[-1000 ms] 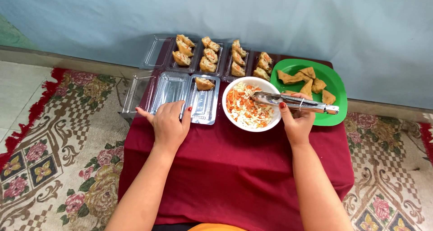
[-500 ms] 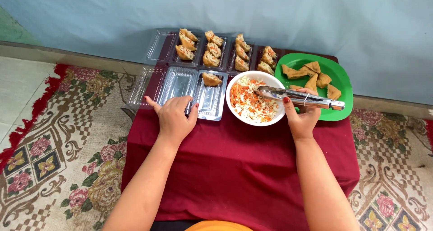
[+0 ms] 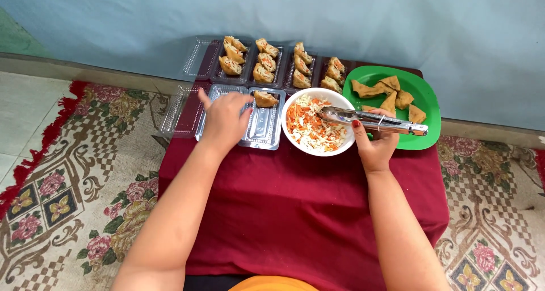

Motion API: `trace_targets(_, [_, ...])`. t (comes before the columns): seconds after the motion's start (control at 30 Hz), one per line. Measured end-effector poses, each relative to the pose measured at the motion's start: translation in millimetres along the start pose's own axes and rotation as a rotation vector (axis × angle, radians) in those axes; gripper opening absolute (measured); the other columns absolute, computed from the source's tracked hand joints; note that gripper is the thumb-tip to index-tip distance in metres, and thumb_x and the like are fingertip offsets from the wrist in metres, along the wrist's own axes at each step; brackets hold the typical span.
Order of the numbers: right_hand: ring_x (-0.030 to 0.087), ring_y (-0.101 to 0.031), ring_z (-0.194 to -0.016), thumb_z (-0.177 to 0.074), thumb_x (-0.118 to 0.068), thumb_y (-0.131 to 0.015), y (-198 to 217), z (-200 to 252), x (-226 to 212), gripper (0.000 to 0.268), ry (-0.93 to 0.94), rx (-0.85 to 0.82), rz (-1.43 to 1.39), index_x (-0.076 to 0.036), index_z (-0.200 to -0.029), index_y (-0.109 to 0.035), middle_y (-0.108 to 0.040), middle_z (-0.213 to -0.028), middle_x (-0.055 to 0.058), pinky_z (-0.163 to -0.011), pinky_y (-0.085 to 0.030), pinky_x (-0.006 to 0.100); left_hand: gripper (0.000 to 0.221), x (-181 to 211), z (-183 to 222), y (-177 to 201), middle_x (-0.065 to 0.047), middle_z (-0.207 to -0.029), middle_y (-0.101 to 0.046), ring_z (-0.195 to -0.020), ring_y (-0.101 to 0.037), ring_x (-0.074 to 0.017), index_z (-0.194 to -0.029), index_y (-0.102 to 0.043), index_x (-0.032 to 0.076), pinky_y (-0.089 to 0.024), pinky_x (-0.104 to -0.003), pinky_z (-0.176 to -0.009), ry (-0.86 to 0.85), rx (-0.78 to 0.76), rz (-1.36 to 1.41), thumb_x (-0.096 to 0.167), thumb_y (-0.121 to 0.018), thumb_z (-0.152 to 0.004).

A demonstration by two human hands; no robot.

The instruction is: Filling pastry shells with a mixture using tongs and packing them into plastic containers

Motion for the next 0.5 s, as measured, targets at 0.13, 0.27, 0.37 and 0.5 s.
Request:
trace_targets(0.13, [0.017,-0.071,-0.084,-0.093,-0.016,-0.084,-1,0,-2,0.045,0.005,0.009,0.001,0.005,-0.119,-0.053,-0.065,-0.102,0.016,-0.075,-0.06,0.028,0.03,-29,-34,-46,-0.004,-0.113,-0.074,-0.12,-0.065,-0.0304,-0.121,-0.074,0.024,0.0,-0.076,-0.112,0.002,-0.149,-0.014,0.014,-0.072,-0.093])
trace_targets(0.27, [0.017,-0.071,-0.083,-0.093,-0.016,-0.084,0,0,-3,0.044,0.002,0.017,-0.002,0.004,-0.118,-0.054,-0.065,-0.102,0.015,-0.074,-0.06,0.028,0.035,-20,-45,-42,-0.005,-0.118,-0.073,-0.126,-0.061,-0.0304,-0.125,-0.072,0.019,-0.009,-0.077,-0.113,-0.009,-0.299,-0.004,0.017,-0.074,-0.089])
trace_targets(0.37, [0.017,-0.07,-0.082,-0.093,-0.015,-0.085,-1,0,-2,0.044,-0.001,0.021,0.001,0.004,-0.118,-0.054,-0.065,-0.102,0.015,-0.073,-0.06,0.028,0.032,2,-47,-17,-0.01,-0.114,-0.073,-0.121,-0.062,-0.0326,-0.12,-0.075,0.015,-0.028,-0.069,-0.11,-0.04,-0.316,0.027,0.015,-0.074,-0.088])
trace_targets(0.5, [0.016,-0.07,-0.082,-0.093,-0.014,-0.085,-1,0,-3,0.043,-0.011,0.025,0.005,0.004,-0.118,-0.055,-0.065,-0.102,0.014,-0.073,-0.06,0.028,0.034,6,-44,-20,-0.012,-0.107,-0.073,-0.113,-0.064,-0.035,-0.117,-0.077,0.015,-0.039,-0.067,-0.105,-0.064,-0.306,0.005,0.013,-0.077,-0.083])
Point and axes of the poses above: each hand's wrist, its own z-axis away from the middle knuckle, its own y-axis out of the back of the hand, x = y × z, the point moved 4 cm from there along -z, towards the middle knuckle
